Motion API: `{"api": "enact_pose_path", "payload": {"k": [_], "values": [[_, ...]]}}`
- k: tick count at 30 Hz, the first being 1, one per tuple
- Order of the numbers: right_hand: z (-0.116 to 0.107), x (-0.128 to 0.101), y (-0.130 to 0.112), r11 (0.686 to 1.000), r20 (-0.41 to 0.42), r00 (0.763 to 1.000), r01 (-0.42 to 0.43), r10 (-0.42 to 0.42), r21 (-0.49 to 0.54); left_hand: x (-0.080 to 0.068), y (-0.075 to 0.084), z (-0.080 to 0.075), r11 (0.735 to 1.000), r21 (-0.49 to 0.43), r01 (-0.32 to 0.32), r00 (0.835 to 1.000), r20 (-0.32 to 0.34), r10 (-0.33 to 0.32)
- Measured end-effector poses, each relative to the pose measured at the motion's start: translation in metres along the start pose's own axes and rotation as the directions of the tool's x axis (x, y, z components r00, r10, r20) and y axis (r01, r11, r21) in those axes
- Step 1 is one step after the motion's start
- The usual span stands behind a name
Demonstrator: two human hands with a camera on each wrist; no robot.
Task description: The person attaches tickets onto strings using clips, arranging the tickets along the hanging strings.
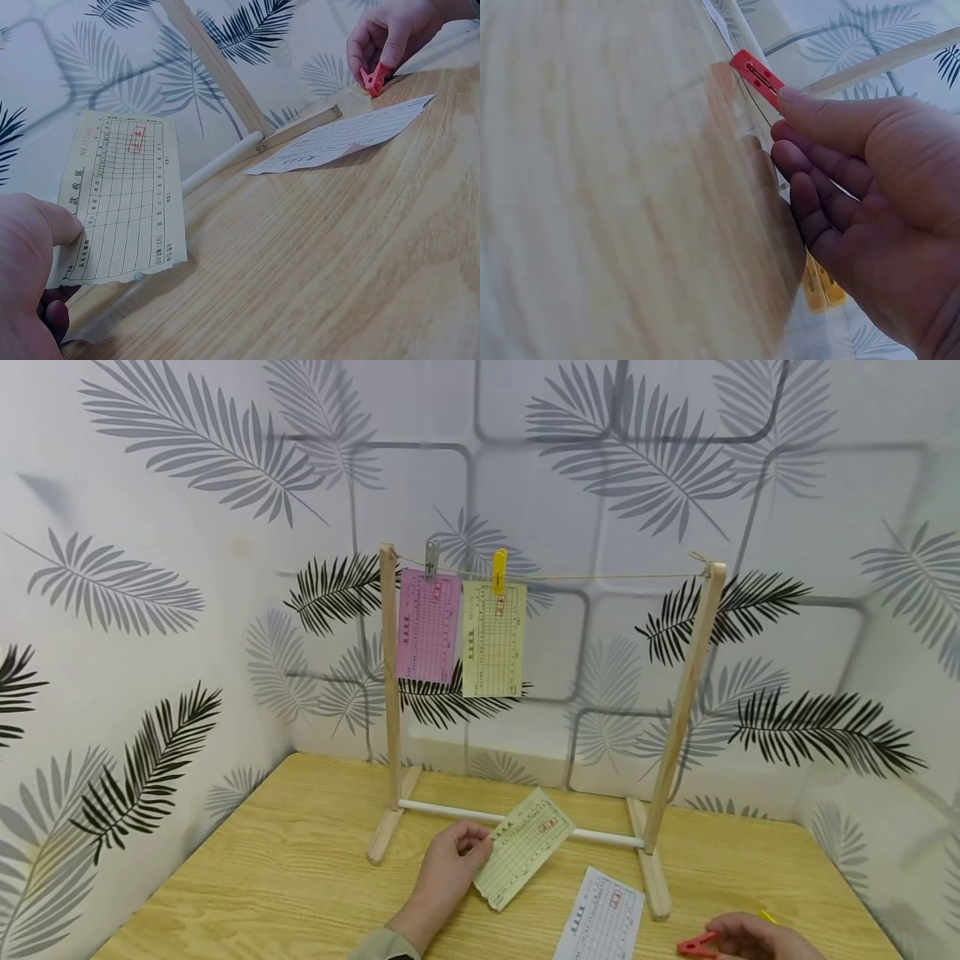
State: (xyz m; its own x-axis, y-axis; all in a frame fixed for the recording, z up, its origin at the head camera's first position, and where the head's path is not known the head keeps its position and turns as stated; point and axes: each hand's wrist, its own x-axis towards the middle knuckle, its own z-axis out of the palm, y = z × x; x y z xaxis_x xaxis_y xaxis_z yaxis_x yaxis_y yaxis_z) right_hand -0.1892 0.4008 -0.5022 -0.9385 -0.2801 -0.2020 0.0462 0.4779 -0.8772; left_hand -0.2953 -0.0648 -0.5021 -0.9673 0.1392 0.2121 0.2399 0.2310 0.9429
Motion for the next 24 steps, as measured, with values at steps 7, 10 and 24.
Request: {"api": "enact_pose_path", "payload": {"k": [7, 10, 24], "values": [[-0.0002, -0.0007, 0.0025, 0.999, -0.030, 0.999, -0.009, 0.010, 0.051, -0.0004, -0.0007, 0.0000, 1.000, -0.001, -0.004, 1.000, 0.003, 0.004], [-0.0002, -0.0009, 0.0024, 0.998, -0.031, 1.000, 0.000, 0.002, 0.060, -0.0007, -0.0001, -0.0003, 1.000, -0.003, -0.003, 1.000, 0.004, 0.003], [0.0053, -0.0005, -0.0037, 0.999, -0.100, 0.994, -0.047, 0.046, -0.008, -0.0010, 0.0023, -0.0001, 1.000, 0.012, -0.005, 1.000, -0.004, 0.005]]}}
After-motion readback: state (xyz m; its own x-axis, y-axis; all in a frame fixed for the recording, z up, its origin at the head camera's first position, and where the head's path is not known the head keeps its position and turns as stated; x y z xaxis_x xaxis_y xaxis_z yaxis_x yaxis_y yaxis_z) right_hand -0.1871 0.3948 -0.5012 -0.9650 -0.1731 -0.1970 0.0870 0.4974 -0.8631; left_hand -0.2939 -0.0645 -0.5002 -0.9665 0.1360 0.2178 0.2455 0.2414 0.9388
